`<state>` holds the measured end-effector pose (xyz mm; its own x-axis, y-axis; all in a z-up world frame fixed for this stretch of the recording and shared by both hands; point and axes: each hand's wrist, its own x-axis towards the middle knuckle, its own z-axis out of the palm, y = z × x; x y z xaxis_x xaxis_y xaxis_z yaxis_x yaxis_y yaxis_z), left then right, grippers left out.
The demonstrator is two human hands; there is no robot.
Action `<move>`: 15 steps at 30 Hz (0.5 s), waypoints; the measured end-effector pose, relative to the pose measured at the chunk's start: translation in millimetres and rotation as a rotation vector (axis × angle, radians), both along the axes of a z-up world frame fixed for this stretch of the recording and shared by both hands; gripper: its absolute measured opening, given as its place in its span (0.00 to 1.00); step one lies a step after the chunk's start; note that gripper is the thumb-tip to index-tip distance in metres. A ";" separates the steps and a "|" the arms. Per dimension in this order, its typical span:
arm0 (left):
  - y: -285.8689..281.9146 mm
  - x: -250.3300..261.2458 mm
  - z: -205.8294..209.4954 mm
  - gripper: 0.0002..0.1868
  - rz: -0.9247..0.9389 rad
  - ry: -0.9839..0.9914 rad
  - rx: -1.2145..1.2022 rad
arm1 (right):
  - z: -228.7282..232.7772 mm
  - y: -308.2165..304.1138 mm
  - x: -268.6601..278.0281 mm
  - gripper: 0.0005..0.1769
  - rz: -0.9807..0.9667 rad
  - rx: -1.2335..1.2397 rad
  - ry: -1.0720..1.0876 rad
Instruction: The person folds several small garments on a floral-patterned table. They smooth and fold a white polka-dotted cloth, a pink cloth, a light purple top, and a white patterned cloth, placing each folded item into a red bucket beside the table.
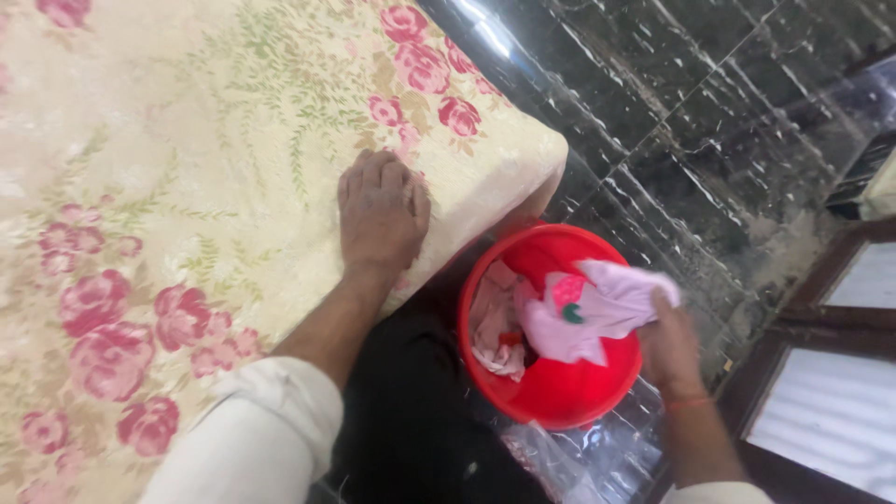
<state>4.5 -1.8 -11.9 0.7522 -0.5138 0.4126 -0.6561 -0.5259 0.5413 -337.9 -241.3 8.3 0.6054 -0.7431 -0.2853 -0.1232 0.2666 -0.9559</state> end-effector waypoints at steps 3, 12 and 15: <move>2.7 5.3 7.8 0.10 -0.047 -0.013 0.005 | 49.9 -1.8 19.4 0.23 0.036 -0.037 -0.217; 120.9 -17.3 49.4 0.22 -0.048 0.887 -0.613 | 201.9 108.0 191.8 0.29 0.349 -0.166 -0.838; 189.1 -35.5 64.3 0.25 0.012 1.192 -0.743 | 239.2 185.8 252.4 0.27 0.380 0.079 -1.089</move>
